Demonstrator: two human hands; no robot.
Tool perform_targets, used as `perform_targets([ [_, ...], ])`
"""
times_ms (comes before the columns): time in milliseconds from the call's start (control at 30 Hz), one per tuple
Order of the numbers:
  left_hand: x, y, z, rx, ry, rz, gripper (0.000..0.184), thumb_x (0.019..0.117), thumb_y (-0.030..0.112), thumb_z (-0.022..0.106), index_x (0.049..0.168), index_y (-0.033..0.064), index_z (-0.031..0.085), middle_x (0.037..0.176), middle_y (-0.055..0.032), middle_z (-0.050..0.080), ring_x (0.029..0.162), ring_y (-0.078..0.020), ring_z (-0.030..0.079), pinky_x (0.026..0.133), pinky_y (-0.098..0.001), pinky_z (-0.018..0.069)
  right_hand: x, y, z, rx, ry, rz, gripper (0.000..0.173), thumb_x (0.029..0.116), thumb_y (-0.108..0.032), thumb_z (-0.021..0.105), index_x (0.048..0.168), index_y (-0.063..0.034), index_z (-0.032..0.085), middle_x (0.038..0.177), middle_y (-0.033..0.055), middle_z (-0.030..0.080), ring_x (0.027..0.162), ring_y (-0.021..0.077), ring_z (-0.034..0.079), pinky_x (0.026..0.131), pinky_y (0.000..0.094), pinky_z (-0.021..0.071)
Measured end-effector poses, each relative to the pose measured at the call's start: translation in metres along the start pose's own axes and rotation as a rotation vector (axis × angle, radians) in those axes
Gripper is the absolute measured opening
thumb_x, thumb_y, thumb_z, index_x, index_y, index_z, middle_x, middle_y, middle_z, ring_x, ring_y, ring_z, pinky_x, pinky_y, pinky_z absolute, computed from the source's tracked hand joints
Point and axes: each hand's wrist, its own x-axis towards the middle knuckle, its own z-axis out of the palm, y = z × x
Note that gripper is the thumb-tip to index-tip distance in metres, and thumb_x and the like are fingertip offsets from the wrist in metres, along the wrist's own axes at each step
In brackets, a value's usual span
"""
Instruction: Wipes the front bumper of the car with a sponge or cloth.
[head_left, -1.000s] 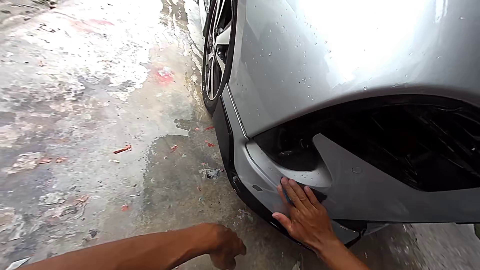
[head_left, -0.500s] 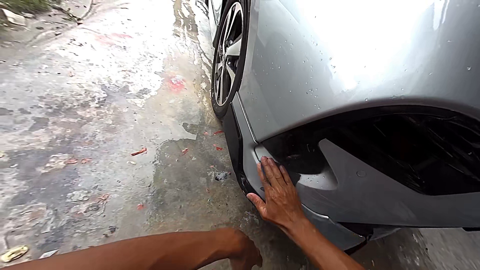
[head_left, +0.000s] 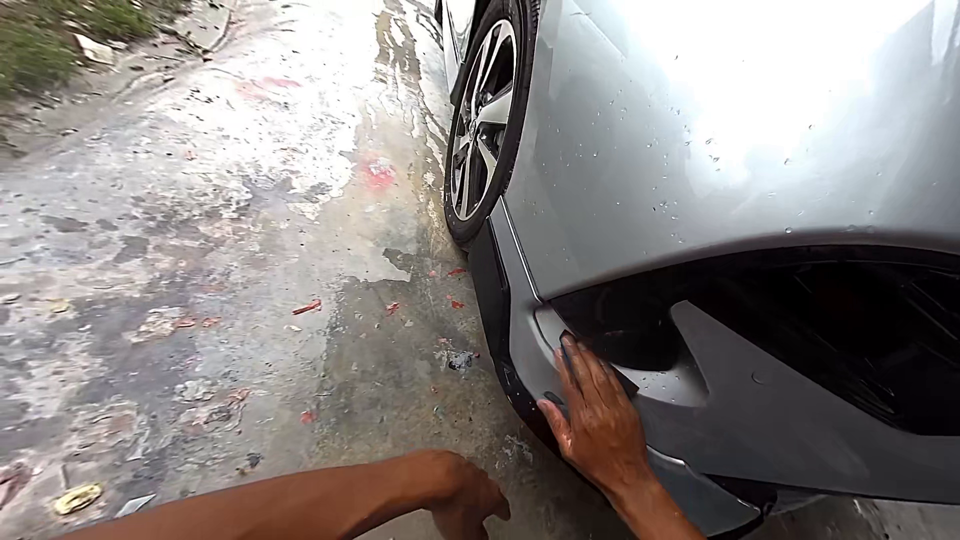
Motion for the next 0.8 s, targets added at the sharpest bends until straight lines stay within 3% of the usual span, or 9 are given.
perform_targets([
  [100, -0.009, -0.009, -0.009, -0.024, 0.013, -0.03, 0.052, 0.106, 0.021, 0.056, 0.155, 0.0104, 0.043, 0.135, -0.0282, 0.061, 0.124, -0.0461, 0.06, 0.104, -0.064, 0.0431, 0.01, -0.015, 0.01, -0.038, 0.058, 0.076, 0.062, 0.1041, -0.052, 0.04, 0.133, -0.0052, 0.069, 0.148, 0.0114, 0.058, 0.138, 0.0273, 0.055, 0.117, 0.0462, 0.04],
  [233, -0.008, 0.037, -0.014, 0.011, -0.037, -0.008, 0.054, 0.1061, 0.017, 0.055, 0.157, 0.0083, 0.04, 0.142, -0.0275, 0.057, 0.132, -0.0447, 0.054, 0.111, -0.0597, 0.037, 0.035, -0.026, 0.01, -0.024, -0.022, 0.093, 0.058, 0.1063, -0.046, 0.036, 0.146, -0.0086, 0.058, 0.16, 0.0045, 0.046, 0.147, 0.0207, 0.044, 0.119, 0.0414, 0.0367],
  [333, -0.012, 0.036, -0.014, 0.049, -0.049, 0.021, 0.052, 0.1051, 0.013, 0.056, 0.155, 0.0053, 0.043, 0.137, -0.0293, 0.059, 0.128, -0.0454, 0.056, 0.108, -0.0594, 0.0394, 0.029, -0.032, 0.008, -0.047, 0.036, 0.152, 0.051, 0.1047, -0.037, 0.04, 0.135, -0.0079, 0.068, 0.151, 0.0071, 0.057, 0.138, 0.0246, 0.055, 0.116, 0.0432, 0.0411],
  [400, -0.009, 0.034, -0.013, 0.072, -0.058, 0.015, 0.053, 0.1043, 0.012, 0.056, 0.155, 0.005, 0.043, 0.138, -0.0293, 0.059, 0.129, -0.0455, 0.056, 0.108, -0.0596, 0.0398, 0.042, -0.043, 0.017, 0.012, 0.052, 0.176, 0.05, 0.1044, -0.036, 0.041, 0.129, -0.0042, 0.07, 0.152, 0.0114, 0.054, 0.14, 0.0282, 0.052, 0.116, 0.0449, 0.0402],
  [500, -0.008, 0.042, -0.011, 0.06, -0.063, 0.026, 0.054, 0.1056, 0.016, 0.056, 0.156, 0.0054, 0.041, 0.138, -0.029, 0.059, 0.129, -0.0447, 0.055, 0.108, -0.0597, 0.0395, 0.036, -0.033, 0.012, -0.011, -0.017, 0.153, 0.051, 0.1054, -0.037, 0.04, 0.144, -0.0093, 0.06, 0.157, 0.0048, 0.049, 0.146, 0.0214, 0.046, 0.119, 0.0405, 0.038],
  [633, -0.01, 0.032, -0.014, 0.065, -0.054, 0.03, 0.053, 0.1049, 0.013, 0.056, 0.155, 0.0045, 0.042, 0.138, -0.0301, 0.059, 0.129, -0.0464, 0.055, 0.108, -0.0604, 0.0391, 0.033, -0.042, 0.02, -0.058, 0.095, 0.216, 0.049, 0.1035, -0.038, 0.044, 0.124, -0.0034, 0.073, 0.148, 0.0138, 0.058, 0.137, 0.0317, 0.055, 0.116, 0.048, 0.0402],
  [700, -0.007, 0.035, -0.011, 0.082, -0.037, 0.017, 0.05, 0.104, 0.013, 0.057, 0.153, 0.0047, 0.046, 0.133, -0.031, 0.061, 0.127, -0.0484, 0.056, 0.106, -0.0627, 0.04, 0.044, -0.048, 0.024, -0.06, 0.078, 0.234, 0.051, 0.1037, -0.039, 0.043, 0.128, -0.0037, 0.07, 0.153, 0.0123, 0.053, 0.141, 0.0295, 0.051, 0.117, 0.0468, 0.0382],
  [800, -0.019, 0.044, -0.012, 0.064, -0.062, -0.021, 0.051, 0.1042, 0.014, 0.057, 0.153, 0.0069, 0.046, 0.137, -0.0283, 0.06, 0.131, -0.0457, 0.055, 0.11, -0.0602, 0.0386, 0.035, -0.041, 0.012, -0.095, 0.035, 0.217, 0.052, 0.1044, -0.039, 0.042, 0.137, -0.0054, 0.066, 0.153, 0.0083, 0.054, 0.139, 0.0265, 0.053, 0.116, 0.0435, 0.0403],
])
